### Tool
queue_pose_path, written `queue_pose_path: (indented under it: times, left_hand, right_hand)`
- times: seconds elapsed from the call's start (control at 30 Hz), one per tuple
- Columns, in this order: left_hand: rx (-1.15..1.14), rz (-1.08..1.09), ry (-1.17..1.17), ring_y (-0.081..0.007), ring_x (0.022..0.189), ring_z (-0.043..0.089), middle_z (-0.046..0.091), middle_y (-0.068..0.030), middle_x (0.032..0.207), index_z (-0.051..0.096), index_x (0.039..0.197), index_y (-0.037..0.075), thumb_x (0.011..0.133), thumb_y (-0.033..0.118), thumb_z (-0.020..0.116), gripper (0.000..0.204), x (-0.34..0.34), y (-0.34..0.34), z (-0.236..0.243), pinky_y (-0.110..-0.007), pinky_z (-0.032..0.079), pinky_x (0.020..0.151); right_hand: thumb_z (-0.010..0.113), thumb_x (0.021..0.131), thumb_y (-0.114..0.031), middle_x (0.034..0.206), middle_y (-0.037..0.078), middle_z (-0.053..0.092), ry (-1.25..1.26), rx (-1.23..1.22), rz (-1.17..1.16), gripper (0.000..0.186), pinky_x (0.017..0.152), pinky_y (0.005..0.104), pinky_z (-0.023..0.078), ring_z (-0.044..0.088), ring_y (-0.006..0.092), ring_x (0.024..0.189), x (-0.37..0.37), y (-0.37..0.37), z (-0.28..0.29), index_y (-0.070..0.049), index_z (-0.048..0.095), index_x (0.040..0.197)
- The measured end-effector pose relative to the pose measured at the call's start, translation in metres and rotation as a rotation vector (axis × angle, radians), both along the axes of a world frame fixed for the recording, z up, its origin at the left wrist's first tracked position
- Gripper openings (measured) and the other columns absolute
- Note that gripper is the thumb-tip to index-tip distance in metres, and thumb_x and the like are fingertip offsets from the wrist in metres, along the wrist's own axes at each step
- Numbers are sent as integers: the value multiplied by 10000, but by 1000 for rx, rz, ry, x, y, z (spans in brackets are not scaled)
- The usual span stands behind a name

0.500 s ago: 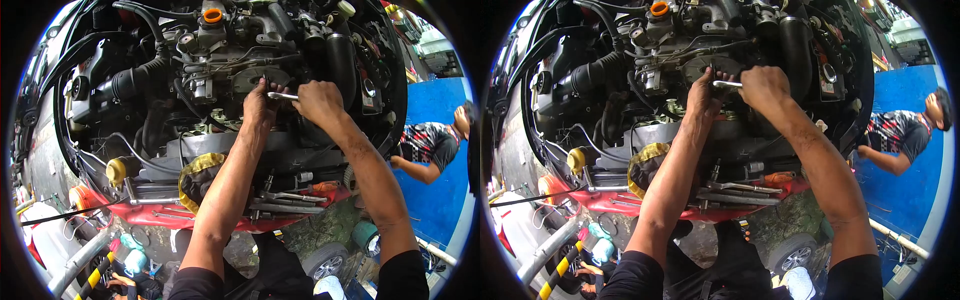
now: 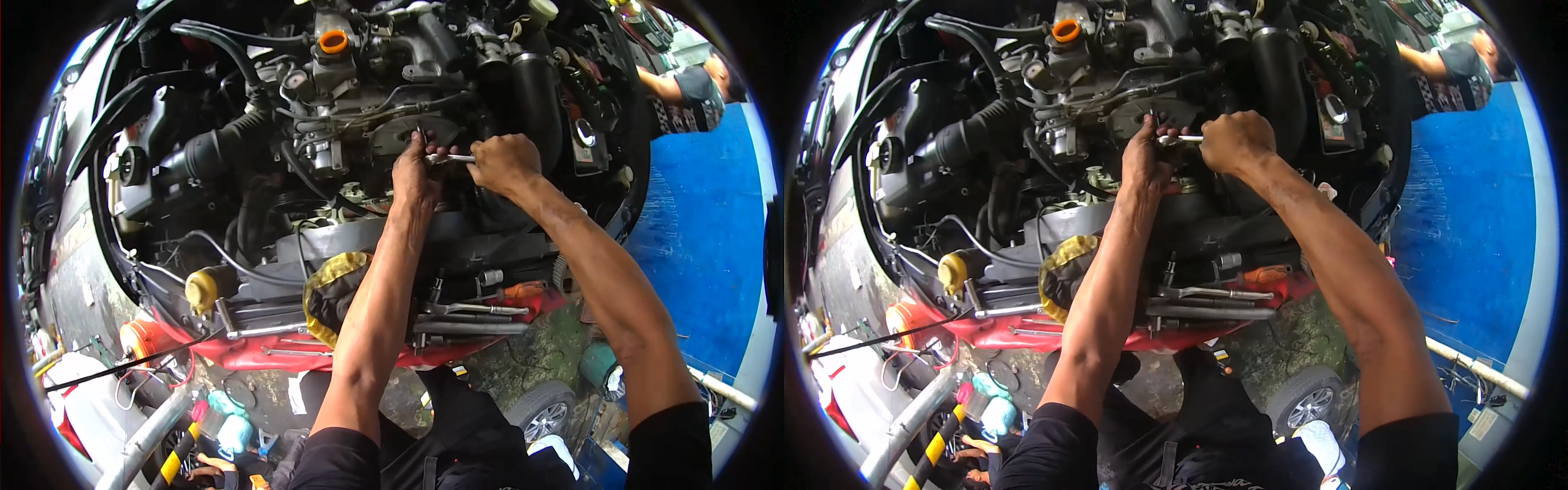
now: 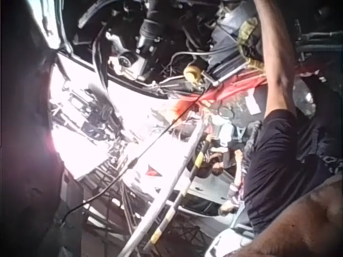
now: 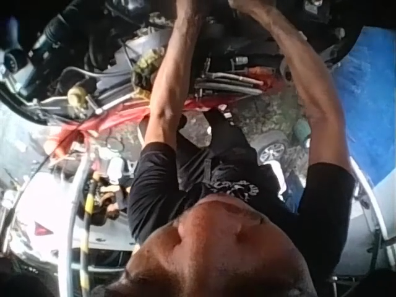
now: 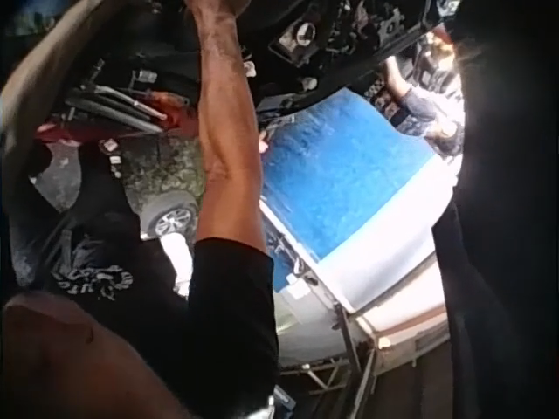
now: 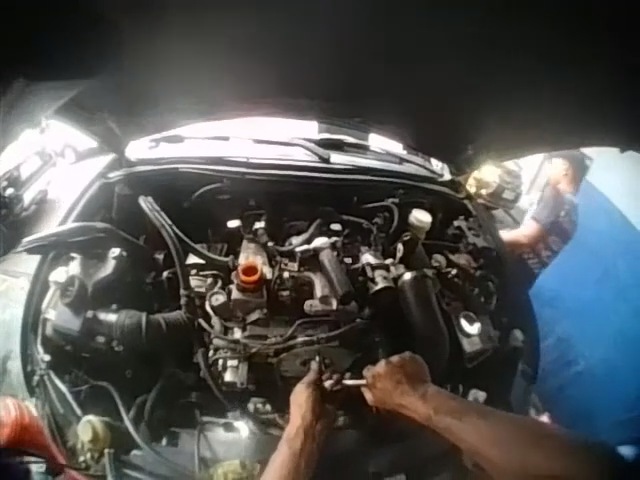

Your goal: Replacing or repairing internal engine components including gears and pulleys.

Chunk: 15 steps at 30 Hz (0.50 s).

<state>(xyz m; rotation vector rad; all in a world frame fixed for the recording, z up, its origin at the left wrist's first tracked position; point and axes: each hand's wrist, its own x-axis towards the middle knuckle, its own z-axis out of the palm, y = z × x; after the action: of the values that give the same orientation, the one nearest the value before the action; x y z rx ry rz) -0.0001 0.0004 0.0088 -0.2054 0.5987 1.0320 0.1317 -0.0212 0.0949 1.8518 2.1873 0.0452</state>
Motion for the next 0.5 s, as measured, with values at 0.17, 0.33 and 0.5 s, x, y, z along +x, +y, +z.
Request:
queue_pose_path:
  times: [0.17,0.33,0.5]
  left_hand:
    - [11,-14,65,-180,725,553,555,-63,813,551,1044,9,988,266,505,267,2,-11,-2,-403,544,771]
    - [-86,-152,429,-233,787,586,603,-80,885,589,1004,-10,966,215,494,247,21,-9,-27,-423,509,713]
    - [-100,-130,419,-262,773,605,603,-137,881,583,954,-57,928,156,453,251,37,8,-52,-409,499,670]
  right_hand:
    - [660,776,-321,755,154,693,-35,-225,146,272,704,402,554,695,309,737,2,-1,17,-60,727,810]
    - [648,804,-365,809,175,698,70,-330,-5,334,750,411,545,690,328,803,14,-7,-1,-43,729,838]
    - [644,813,-425,833,183,699,109,-294,-83,397,788,425,536,685,338,841,21,4,-19,-38,730,849]
